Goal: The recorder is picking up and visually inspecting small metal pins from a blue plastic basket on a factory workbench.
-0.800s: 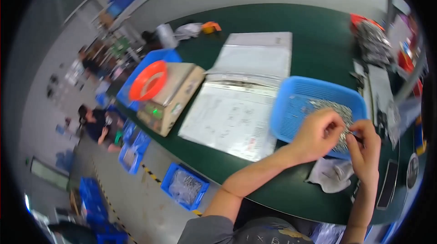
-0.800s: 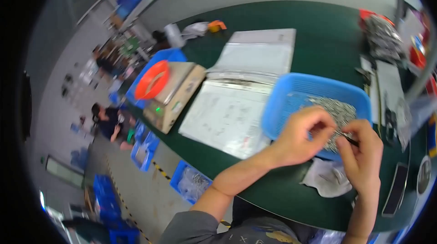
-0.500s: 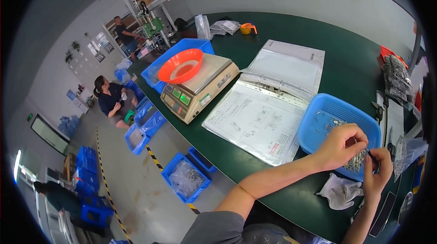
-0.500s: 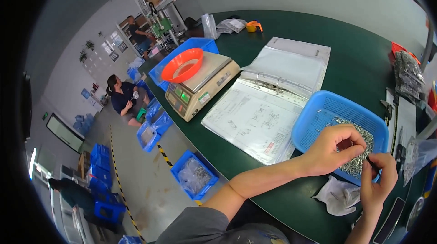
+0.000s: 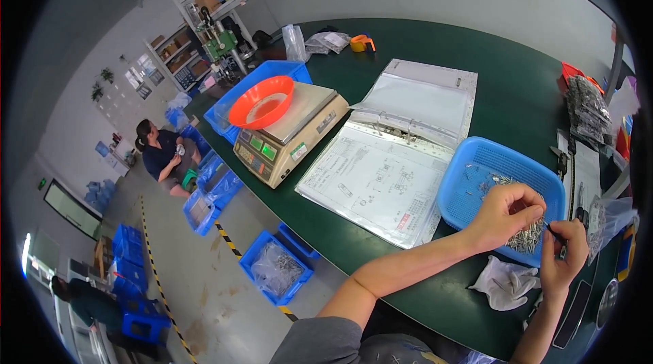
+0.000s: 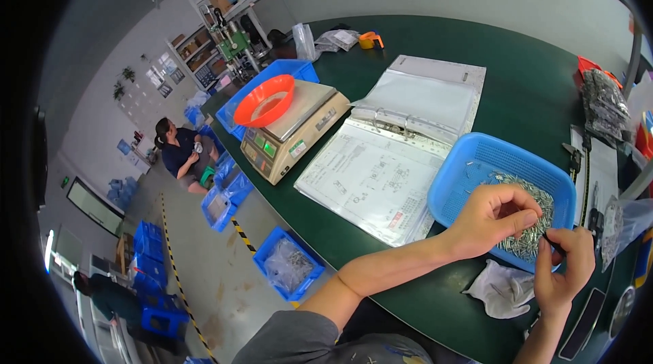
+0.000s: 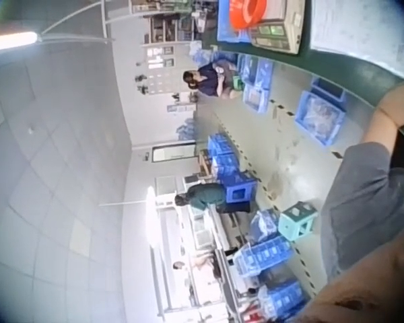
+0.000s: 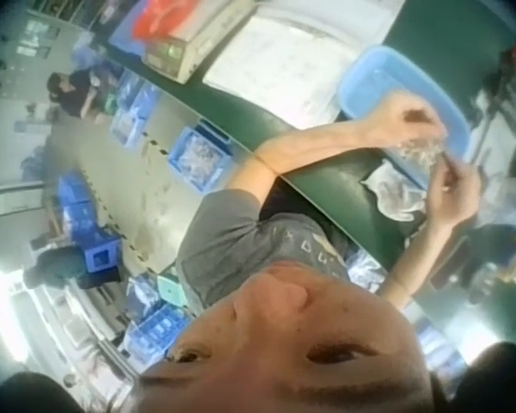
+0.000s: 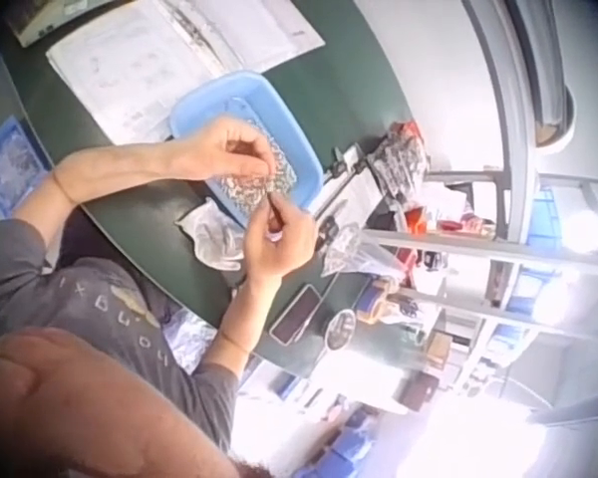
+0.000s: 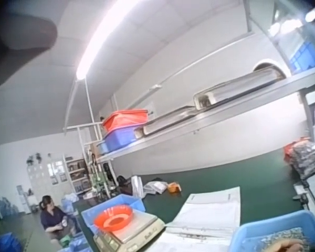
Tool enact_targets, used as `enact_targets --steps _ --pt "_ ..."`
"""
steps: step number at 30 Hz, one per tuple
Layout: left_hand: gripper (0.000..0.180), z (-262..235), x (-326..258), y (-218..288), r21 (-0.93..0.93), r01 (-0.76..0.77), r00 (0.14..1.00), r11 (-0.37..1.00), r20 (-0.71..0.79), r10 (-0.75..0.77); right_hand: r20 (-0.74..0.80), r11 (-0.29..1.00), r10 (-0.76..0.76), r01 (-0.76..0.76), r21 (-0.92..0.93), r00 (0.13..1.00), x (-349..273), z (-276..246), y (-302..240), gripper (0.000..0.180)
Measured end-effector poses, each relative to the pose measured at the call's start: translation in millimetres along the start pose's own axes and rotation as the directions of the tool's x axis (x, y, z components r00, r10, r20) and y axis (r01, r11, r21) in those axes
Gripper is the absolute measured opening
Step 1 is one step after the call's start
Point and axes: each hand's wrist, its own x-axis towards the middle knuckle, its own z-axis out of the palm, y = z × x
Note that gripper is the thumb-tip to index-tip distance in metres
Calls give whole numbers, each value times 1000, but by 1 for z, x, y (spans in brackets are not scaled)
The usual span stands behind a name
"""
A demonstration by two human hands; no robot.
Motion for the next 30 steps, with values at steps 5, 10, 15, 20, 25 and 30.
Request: enact_targets --steps 5,10,15,20,25,30 --pt "8 3 -1 -4 52 -45 999 998 -27 46 38 999 -41 42 -33 998 0 -3 1 17" --pt "8 4 -2 -1 95 -89 994 991 -51 94 73 987 -132 138 -79 989 3 -2 -4 16" --pt "9 3 -3 -1 93 -102 993 990 -53 107 -27 998 22 -23 -59 999 -4 1 -3 17" --pt "8 3 -5 3 138 -70 995 988 -54 78 22 995 -60 62 -84 998 0 0 -3 17" --pt "5 4 0 -2 190 -137 988 972 -38 147 48 989 -111 115 -93 993 4 -3 -1 17" --pt "4 3 -3 3 287 -166 985 943 -4 175 113 997 -16 24 -74 994 4 -5 2 7"
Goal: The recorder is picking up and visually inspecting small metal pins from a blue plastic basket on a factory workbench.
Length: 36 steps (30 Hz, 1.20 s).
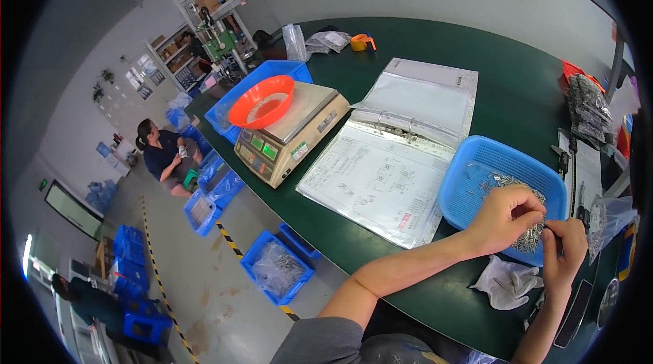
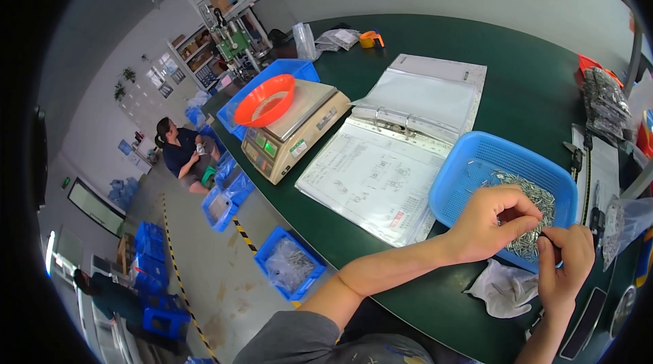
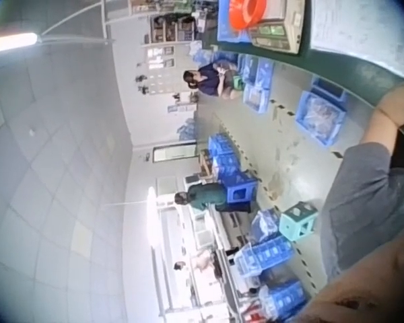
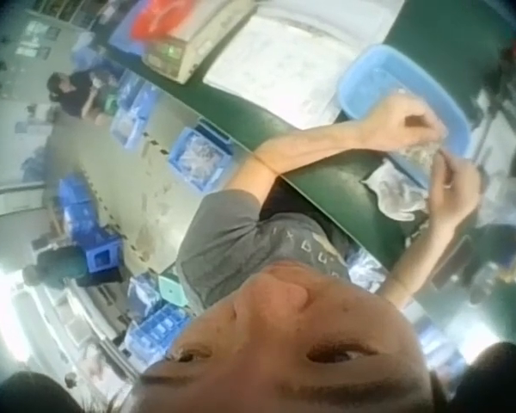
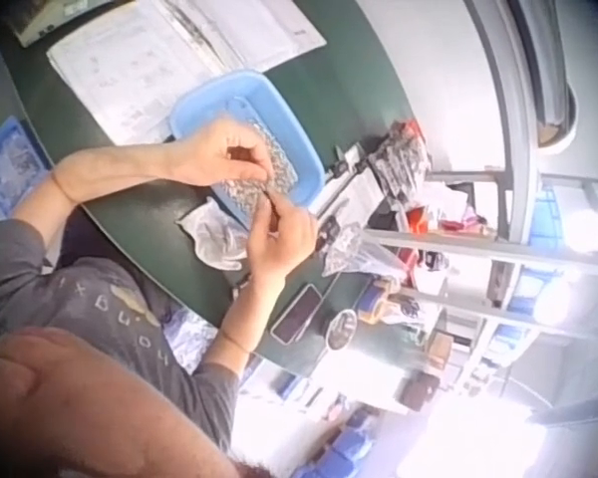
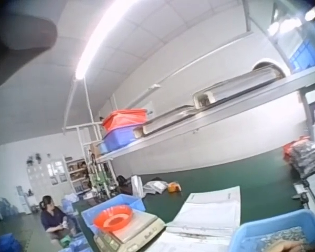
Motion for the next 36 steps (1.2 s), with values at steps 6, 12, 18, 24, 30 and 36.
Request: enact_targets --steps 6,12,18,24,30,36 --pt "3 2 -4 0 23 18 1000 1000 8 -18 87 994 -74 81 -79 993 -3 -3 4 11" --pt "4 1 -6 -2 110 -49 998 993 32 45 113 995 -24 35 -97 993 -13 -2 10 8" --pt "6 -10 -4 -2 -7 147 989 989 7 -147 108 998 -47 51 -30 993 3 -3 0 17" --pt "10 -9 1 1 -109 306 952 946 59 -301 34 988 -121 123 -89 992 3 -10 9 15" --pt "11 -6 -4 -2 -87 380 921 921 -50 -385 77 954 -185 198 -227 980 3 -2 3 17" --pt "9 8 -11 -9 -32 146 989 989 -29 -147 146 988 -1 24 -153 989 -6 -7 -2 11"
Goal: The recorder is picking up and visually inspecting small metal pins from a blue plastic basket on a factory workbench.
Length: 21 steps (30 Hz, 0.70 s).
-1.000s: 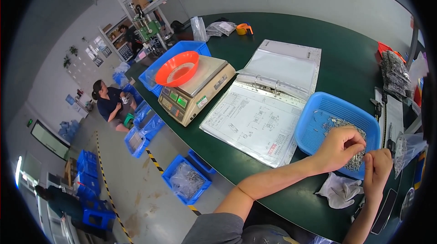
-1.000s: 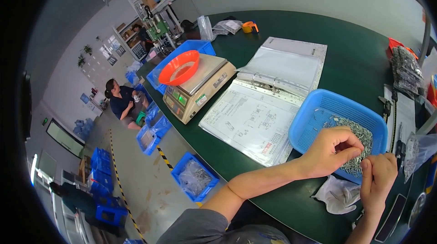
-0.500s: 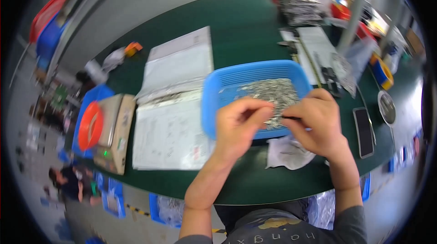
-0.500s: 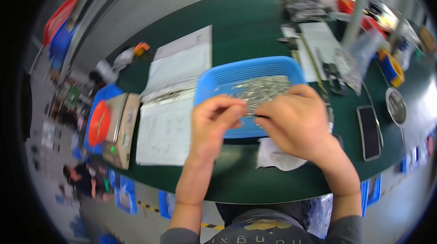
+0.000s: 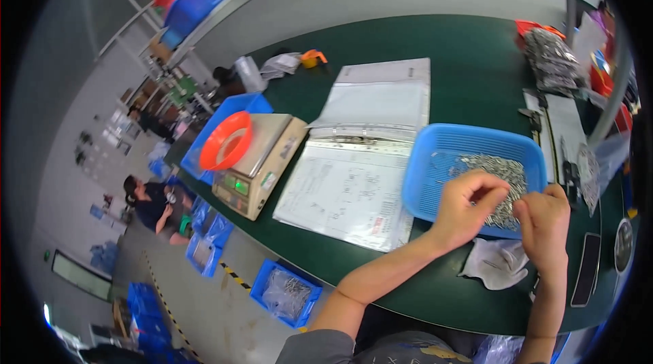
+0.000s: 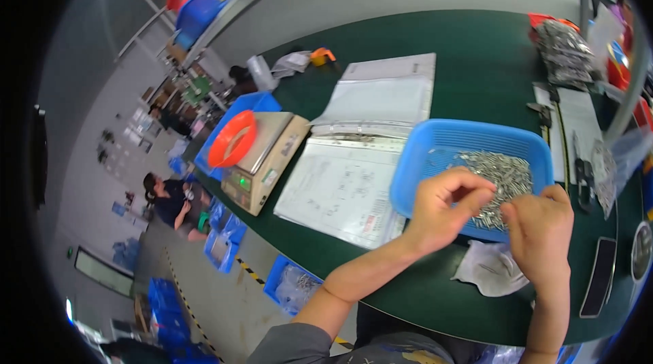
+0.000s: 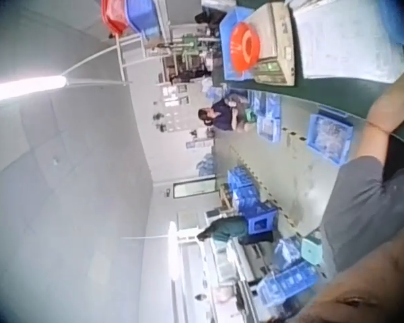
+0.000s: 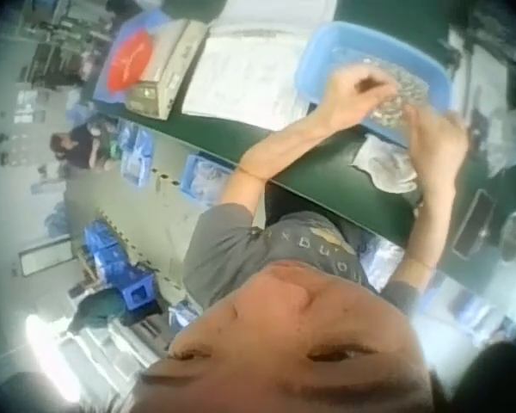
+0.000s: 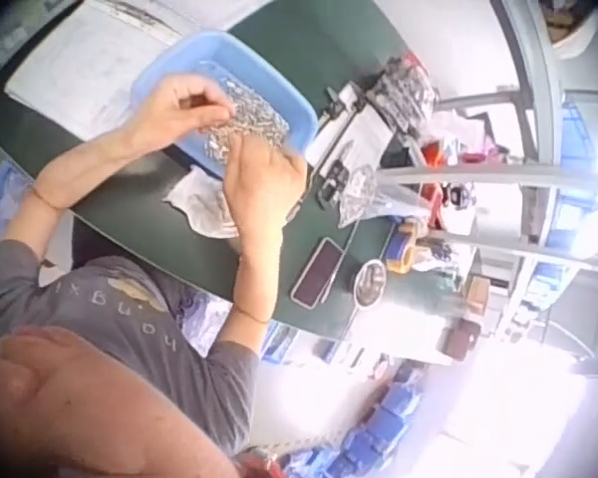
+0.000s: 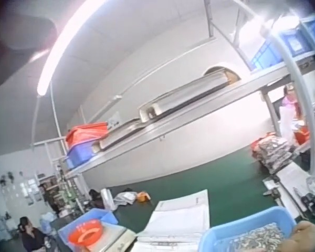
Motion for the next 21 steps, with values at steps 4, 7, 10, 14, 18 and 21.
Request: enact_targets --steps 4,7,10,14,18,21 --pt "8 -6 0 6 76 -96 995 993 1 96 -62 995 70 -66 76 996 5 5 -6 10" --pt "9 -6 2 4 9 -56 998 998 -4 56 -118 994 80 -71 79 990 9 3 -9 8" --pt "8 -3 3 6 6 -61 998 998 7 61 -38 998 -56 56 5 998 3 2 9 9" --pt "8 -8 4 3 33 -83 996 996 -16 84 -69 994 49 -42 102 996 9 8 0 11" --pt "7 -3 9 -1 -46 -50 998 998 -25 49 -89 998 -65 64 -7 994 6 -2 12 11" --pt "7 -5 5 3 8 -110 993 994 -38 110 20 982 -190 190 -8 982 4 2 14 11"
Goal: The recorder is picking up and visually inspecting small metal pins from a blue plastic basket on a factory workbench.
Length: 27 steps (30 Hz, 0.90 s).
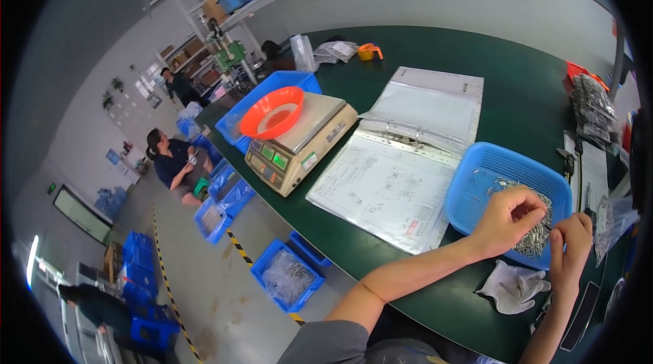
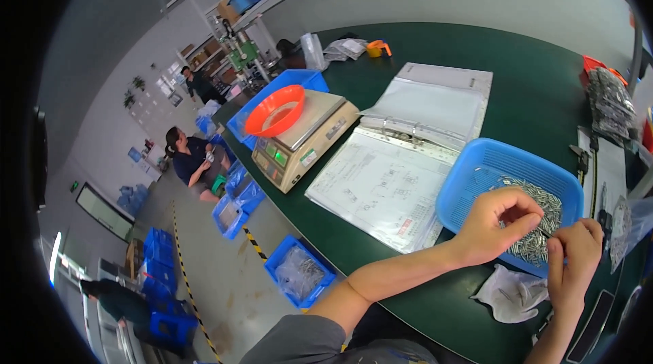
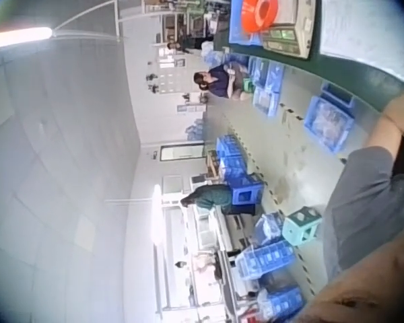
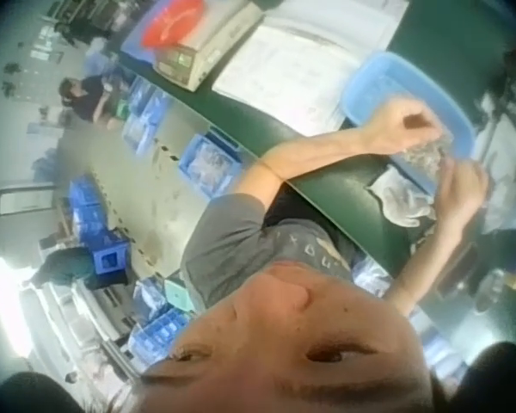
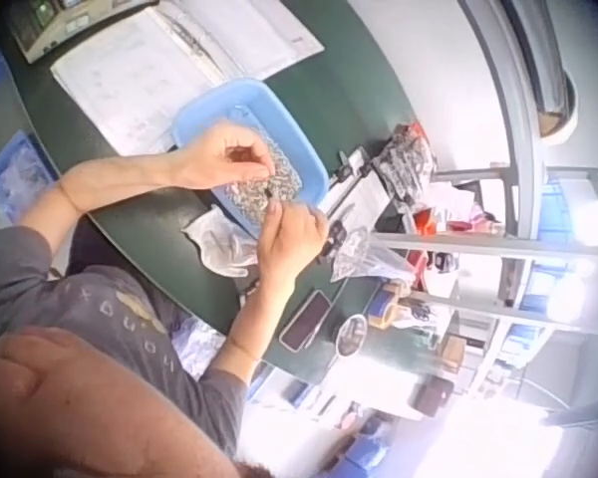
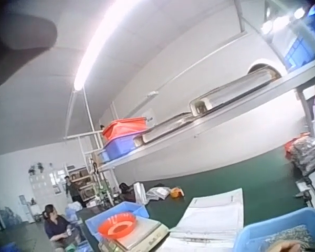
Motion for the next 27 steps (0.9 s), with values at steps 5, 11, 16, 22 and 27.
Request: enact_targets --steps 5,11,16,22,27 --pt "5 0 2 -1 -24 18 1000 1000 -7 -18 -76 975 222 -220 33 972 -10 3 9 11" --pt "4 -2 -3 1 -25 12 1000 1000 -29 -12 -142 959 282 -277 57 949 -7 10 -6 18" --pt "4 8 0 -4 -41 -10 1000 999 9 11 -133 959 282 -278 47 950 -16 -1 -3 16" --pt "8 -12 1 -7 -45 128 992 991 -12 -128 -27 996 56 -58 -71 998 -3 10 12 13" --pt "12 -11 8 7 -119 260 965 958 -2 -262 -98 995 96 -97 -1 990 6 -2 8 20"
